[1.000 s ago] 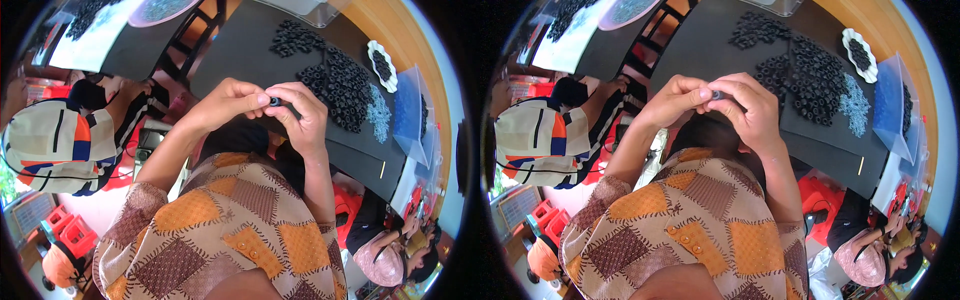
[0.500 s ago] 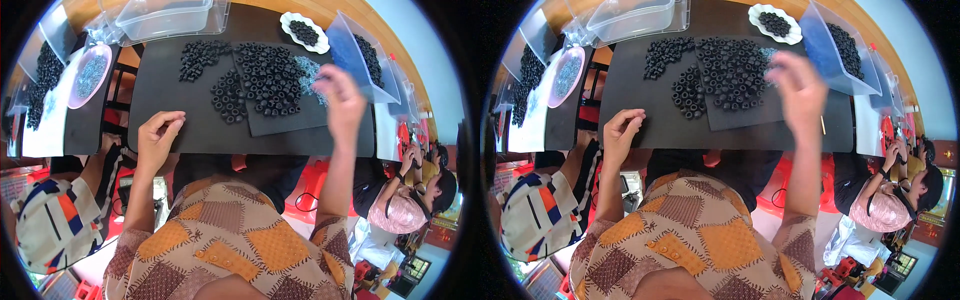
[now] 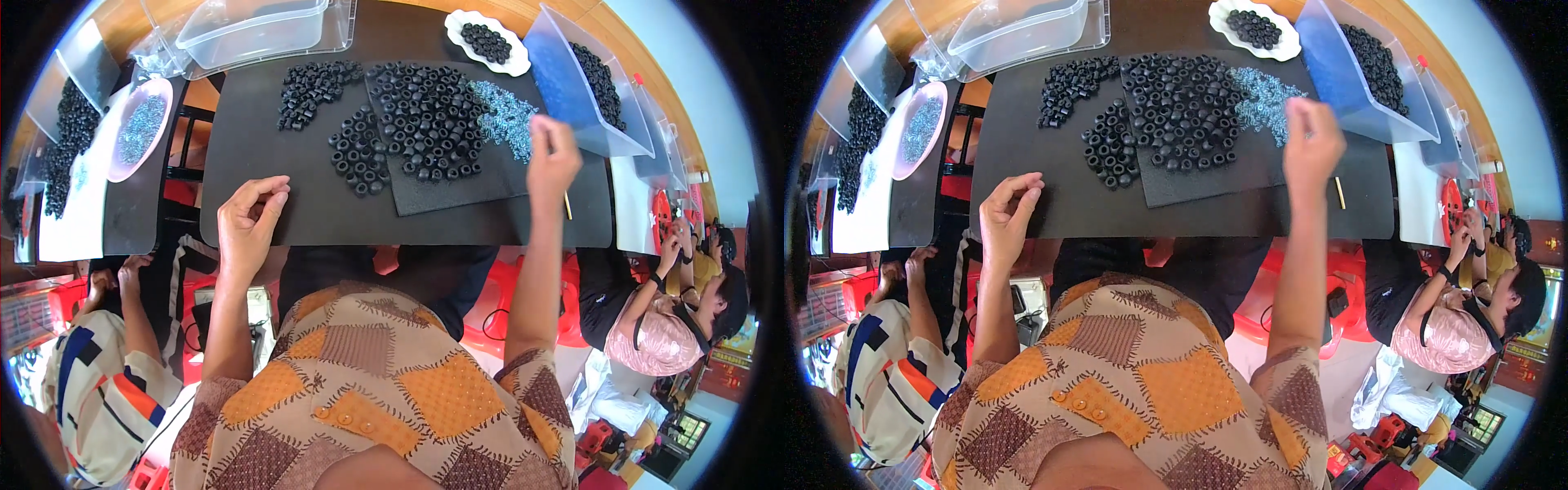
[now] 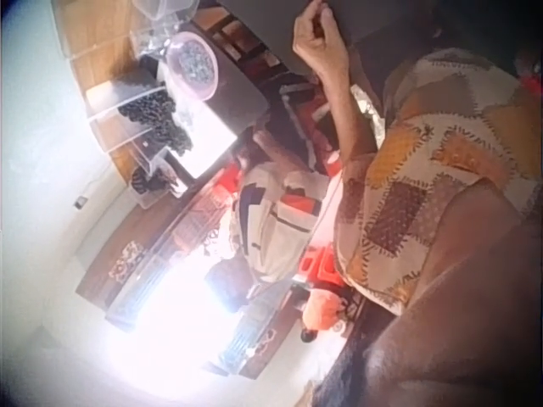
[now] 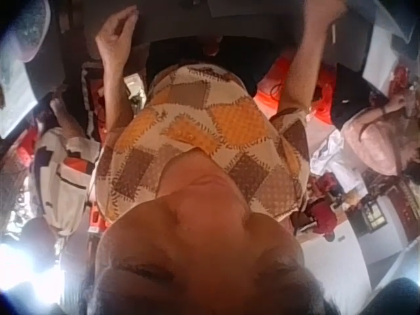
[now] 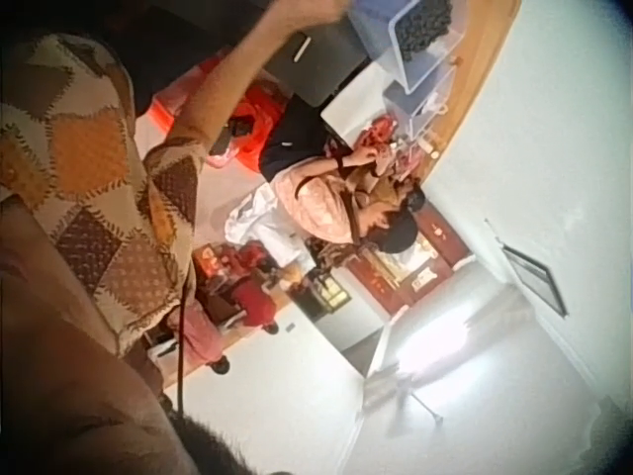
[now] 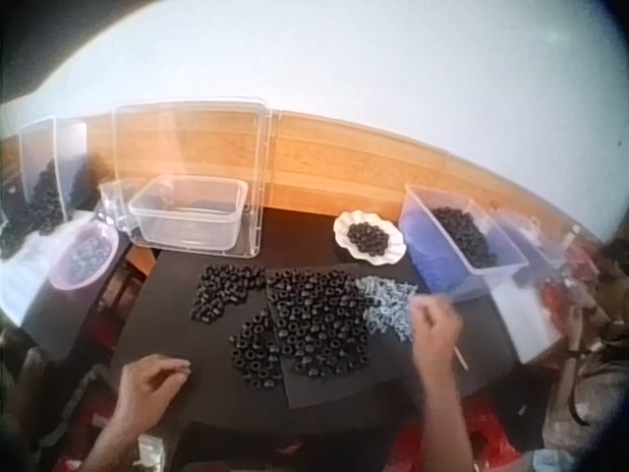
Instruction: The person assembles small rubber rings and plastic components by hand at a factory workstation.
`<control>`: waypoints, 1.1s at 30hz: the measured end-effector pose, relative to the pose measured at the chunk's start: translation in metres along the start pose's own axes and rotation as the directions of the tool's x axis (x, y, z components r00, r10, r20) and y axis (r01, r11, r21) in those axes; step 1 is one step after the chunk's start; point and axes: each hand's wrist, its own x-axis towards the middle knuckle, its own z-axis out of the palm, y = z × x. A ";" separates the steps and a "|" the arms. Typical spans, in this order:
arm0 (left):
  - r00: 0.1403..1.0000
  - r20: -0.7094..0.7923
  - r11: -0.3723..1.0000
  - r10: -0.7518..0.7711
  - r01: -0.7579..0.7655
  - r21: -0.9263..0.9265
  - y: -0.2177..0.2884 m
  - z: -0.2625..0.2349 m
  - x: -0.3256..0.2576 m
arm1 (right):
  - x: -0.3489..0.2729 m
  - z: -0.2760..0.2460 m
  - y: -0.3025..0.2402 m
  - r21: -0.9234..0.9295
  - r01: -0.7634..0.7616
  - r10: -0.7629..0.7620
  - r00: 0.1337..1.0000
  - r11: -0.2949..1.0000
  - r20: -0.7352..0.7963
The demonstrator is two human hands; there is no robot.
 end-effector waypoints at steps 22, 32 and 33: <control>0.998 0.068 0.991 0.019 -0.028 0.132 -0.001 0.006 -0.003 | -0.040 0.023 0.002 -0.090 0.026 0.009 0.928 0.996 0.371; 0.993 0.041 0.989 0.113 -0.116 0.096 -0.005 0.005 -0.004 | -0.044 0.023 0.001 -0.162 0.061 0.001 0.934 0.985 0.358; 0.994 0.039 0.989 0.106 -0.109 0.097 -0.005 0.006 -0.004 | -0.043 0.023 0.001 -0.164 0.042 0.020 0.934 0.986 0.356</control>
